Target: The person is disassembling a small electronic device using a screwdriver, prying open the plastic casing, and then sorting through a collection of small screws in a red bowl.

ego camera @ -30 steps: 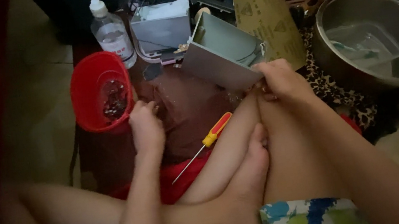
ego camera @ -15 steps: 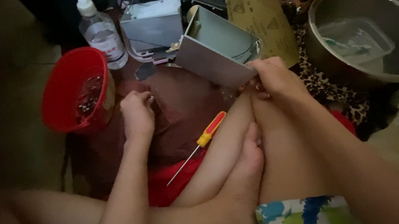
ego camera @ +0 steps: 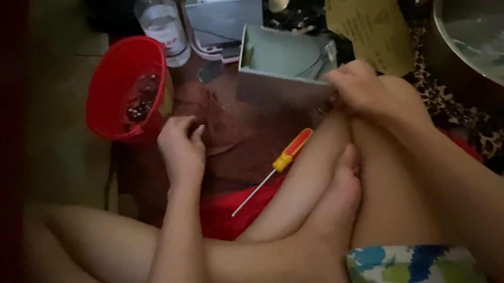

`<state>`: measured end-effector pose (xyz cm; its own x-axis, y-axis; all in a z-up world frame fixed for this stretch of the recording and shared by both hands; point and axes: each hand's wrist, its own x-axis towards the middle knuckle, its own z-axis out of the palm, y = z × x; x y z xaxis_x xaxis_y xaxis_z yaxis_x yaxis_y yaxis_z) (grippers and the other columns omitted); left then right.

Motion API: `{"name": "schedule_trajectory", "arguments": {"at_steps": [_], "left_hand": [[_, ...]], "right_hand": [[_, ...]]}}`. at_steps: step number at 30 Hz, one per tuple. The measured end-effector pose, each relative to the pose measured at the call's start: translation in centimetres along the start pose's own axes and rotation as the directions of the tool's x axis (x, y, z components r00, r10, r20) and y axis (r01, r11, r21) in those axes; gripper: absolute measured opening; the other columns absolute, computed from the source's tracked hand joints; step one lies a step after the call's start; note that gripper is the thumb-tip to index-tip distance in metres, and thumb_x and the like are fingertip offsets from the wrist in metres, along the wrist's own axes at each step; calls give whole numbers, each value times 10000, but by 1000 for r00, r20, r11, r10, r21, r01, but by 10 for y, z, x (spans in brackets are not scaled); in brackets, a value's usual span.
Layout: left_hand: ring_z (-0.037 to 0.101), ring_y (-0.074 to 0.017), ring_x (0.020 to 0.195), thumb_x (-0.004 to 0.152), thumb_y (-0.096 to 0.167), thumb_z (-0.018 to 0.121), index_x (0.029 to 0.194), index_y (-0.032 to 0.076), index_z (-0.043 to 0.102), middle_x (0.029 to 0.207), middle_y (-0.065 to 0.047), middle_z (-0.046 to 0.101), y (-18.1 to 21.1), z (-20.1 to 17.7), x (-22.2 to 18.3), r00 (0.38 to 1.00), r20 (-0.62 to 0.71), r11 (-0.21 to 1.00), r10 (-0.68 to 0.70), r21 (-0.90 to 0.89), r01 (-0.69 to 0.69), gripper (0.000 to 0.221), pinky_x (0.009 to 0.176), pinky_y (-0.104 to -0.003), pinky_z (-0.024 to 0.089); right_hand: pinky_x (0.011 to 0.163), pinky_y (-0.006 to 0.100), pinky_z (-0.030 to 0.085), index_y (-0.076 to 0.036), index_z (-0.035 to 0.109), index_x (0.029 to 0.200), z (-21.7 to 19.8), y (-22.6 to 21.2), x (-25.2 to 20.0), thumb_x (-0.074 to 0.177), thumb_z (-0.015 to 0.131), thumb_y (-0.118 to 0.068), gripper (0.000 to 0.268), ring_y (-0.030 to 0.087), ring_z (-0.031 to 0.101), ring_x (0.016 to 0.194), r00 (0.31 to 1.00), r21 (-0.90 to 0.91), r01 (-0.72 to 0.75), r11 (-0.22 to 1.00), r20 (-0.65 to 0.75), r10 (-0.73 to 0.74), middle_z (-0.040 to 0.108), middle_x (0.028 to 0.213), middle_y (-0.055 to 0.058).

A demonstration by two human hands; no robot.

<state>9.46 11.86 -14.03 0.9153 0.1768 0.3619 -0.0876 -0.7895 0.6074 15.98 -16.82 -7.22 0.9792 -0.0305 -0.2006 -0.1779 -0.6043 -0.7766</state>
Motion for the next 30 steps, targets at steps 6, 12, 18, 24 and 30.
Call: {"name": "schedule_trajectory", "arguments": {"at_steps": [6,12,18,24,30], "left_hand": [[596,-286,810,745,-38,642,852,51,647,764,-100,570,8,-15,-19,927,-274,966,-258,-107,237,139,732,-376,486],[620,-309,751,740,-10,660,883,24,633,705,-135,606,41,-20,-23,948,-264,960,-177,-257,108,149,672,-385,502],[579,-294,760,848,91,624,922,58,593,756,-83,548,82,-23,2,829,-528,946,186,-133,-297,86,677,-355,471],[573,-326,767,700,39,618,804,66,598,752,-84,550,102,12,39,962,13,962,271,-27,-271,109,683,-419,471],[621,-381,696,620,-73,672,730,-30,655,858,-208,577,109,51,63,944,316,987,93,95,-129,119,516,-476,533]], "right_hand": [[832,437,420,-15,682,850,26,16,32,784,486,-413,448,336,587,934,996,-246,83,966,65,-69,649,861,170],[771,505,422,82,647,741,33,8,21,852,449,-262,412,457,561,862,923,-307,379,873,189,-334,617,772,292],[768,489,440,53,640,718,36,4,4,847,423,-302,436,419,592,840,935,-508,352,786,156,-318,628,742,256],[680,481,469,16,595,664,34,-4,-12,875,408,-329,445,413,596,784,936,-430,340,836,68,-346,617,683,228],[672,474,471,-27,587,656,33,-3,-15,854,423,-366,426,378,605,800,939,-418,331,846,60,-337,617,686,203]]}}
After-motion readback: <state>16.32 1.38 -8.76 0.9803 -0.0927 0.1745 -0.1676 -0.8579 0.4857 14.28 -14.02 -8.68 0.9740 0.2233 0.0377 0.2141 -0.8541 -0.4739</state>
